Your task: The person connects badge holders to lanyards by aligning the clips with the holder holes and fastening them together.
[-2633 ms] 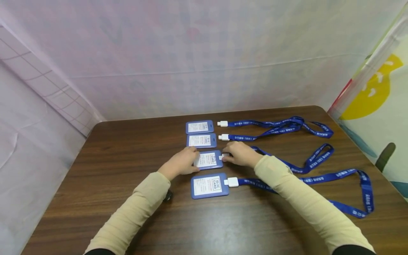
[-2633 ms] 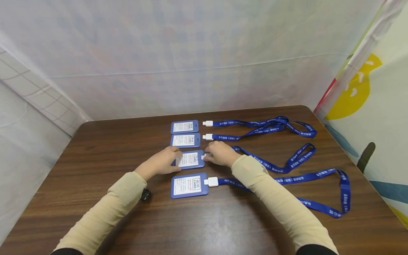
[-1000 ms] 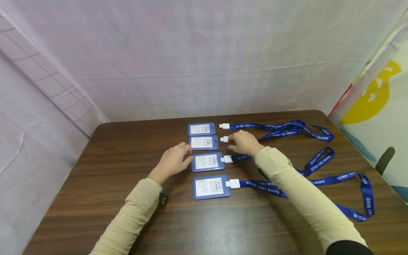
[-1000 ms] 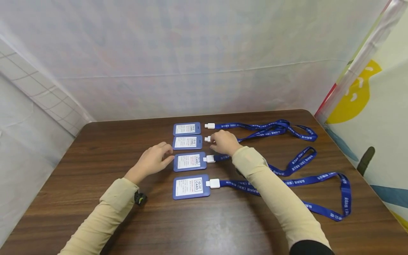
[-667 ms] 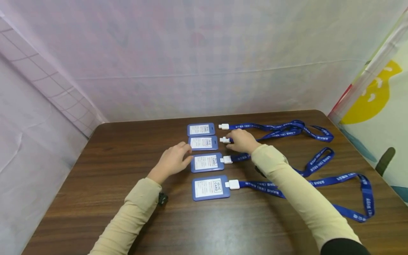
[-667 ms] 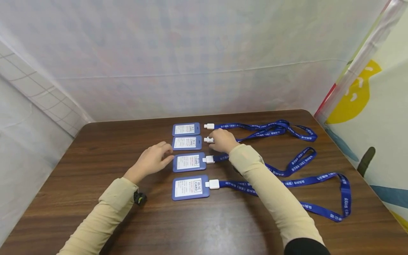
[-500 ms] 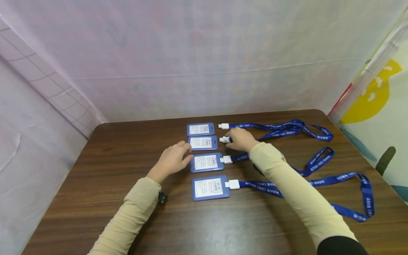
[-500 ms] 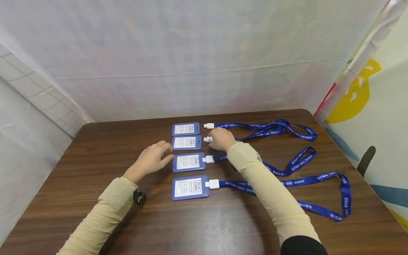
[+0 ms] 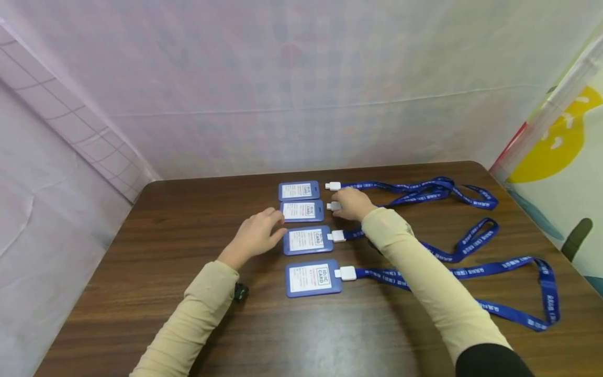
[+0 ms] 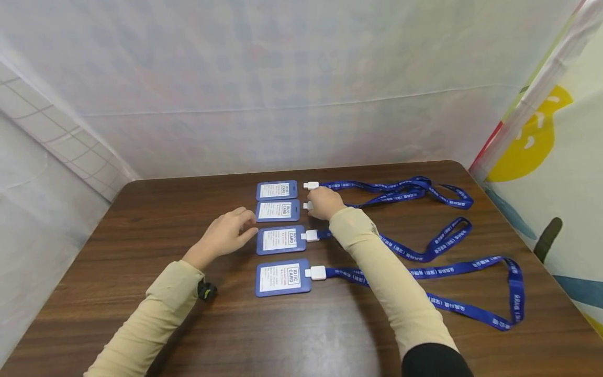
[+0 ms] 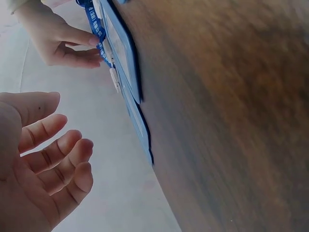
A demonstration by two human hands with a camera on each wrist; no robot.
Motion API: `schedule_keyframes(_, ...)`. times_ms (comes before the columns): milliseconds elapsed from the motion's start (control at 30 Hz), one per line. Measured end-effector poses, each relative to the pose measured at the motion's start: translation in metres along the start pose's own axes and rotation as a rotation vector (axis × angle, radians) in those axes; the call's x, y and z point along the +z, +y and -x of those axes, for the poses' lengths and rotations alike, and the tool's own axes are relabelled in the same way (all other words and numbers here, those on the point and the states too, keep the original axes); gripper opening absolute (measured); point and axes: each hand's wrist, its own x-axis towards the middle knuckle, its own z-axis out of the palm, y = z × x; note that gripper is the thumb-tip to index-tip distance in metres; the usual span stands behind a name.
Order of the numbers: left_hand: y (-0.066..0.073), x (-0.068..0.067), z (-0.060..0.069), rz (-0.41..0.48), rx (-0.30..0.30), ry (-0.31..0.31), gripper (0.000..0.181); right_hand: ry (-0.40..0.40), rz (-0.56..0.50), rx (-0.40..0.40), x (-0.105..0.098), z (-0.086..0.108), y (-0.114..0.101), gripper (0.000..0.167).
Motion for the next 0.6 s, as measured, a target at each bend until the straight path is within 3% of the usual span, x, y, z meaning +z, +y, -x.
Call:
schedule_keyframes(200, -0.001, -0.001, 0.000, -0.004, 0.000, -0.003, 0.015, -0.028, 0.022, 0.025, 0.003, -0.005, -0.003, 0.018)
schedule_keyframes(600, -0.003, -0.003, -0.012, 0.012, -0.005, -0.006, 0.018, 0.040, 0.032, 0.085, 0.015, -0.013, 0.000, 0.003)
